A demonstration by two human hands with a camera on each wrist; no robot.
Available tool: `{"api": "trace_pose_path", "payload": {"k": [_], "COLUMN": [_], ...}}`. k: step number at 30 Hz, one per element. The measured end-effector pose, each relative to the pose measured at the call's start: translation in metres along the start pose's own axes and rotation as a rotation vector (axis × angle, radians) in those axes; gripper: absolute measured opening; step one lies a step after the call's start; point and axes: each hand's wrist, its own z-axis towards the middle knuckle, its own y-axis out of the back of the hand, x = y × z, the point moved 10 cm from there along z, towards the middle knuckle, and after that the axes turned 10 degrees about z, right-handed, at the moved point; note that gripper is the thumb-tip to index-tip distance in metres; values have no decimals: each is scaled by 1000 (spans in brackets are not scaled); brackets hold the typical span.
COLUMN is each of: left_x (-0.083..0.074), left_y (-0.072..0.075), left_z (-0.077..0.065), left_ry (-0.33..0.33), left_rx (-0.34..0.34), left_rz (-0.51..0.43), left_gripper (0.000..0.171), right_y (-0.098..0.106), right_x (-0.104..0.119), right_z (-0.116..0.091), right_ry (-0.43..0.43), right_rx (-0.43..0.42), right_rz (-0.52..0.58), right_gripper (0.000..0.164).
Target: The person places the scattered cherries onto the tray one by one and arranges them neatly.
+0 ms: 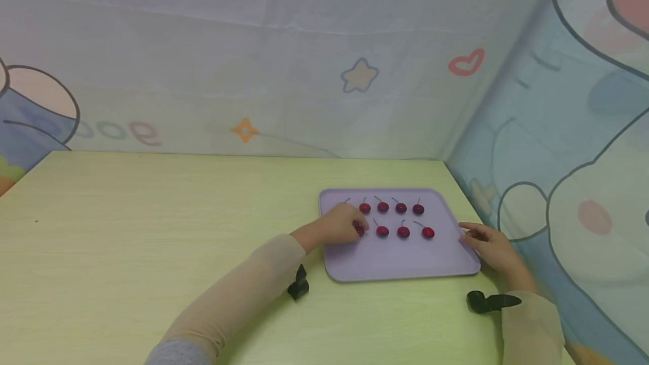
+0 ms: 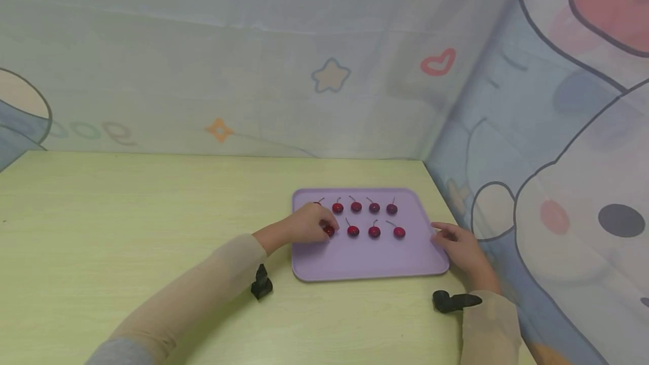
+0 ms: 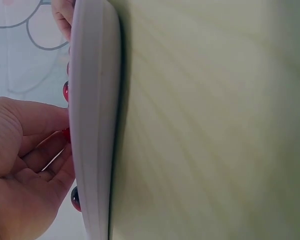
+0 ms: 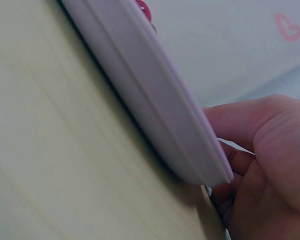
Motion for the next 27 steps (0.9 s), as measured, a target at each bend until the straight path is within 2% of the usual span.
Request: {"api": "trace_pose_path", "payload": {"k": [14,23,27], "left_x": [4,3,5], "left_y": [3,18,32], "left_z": [-1,-11,-19], "left_ry": [34,64,51], "left_rx": [2,2,-42], "left_rz": [-25,-158,-183], "left_gripper": [28,34,34], "right_y": [-1,0,3], "right_x": [2,-2,-5], "right_z": [3,2,0], "right_ry": [11,-15,-23], "right_rx": [-8,-5,-5], "right_rz": [0,-10,-17], "right_gripper": [50,54,55]}}
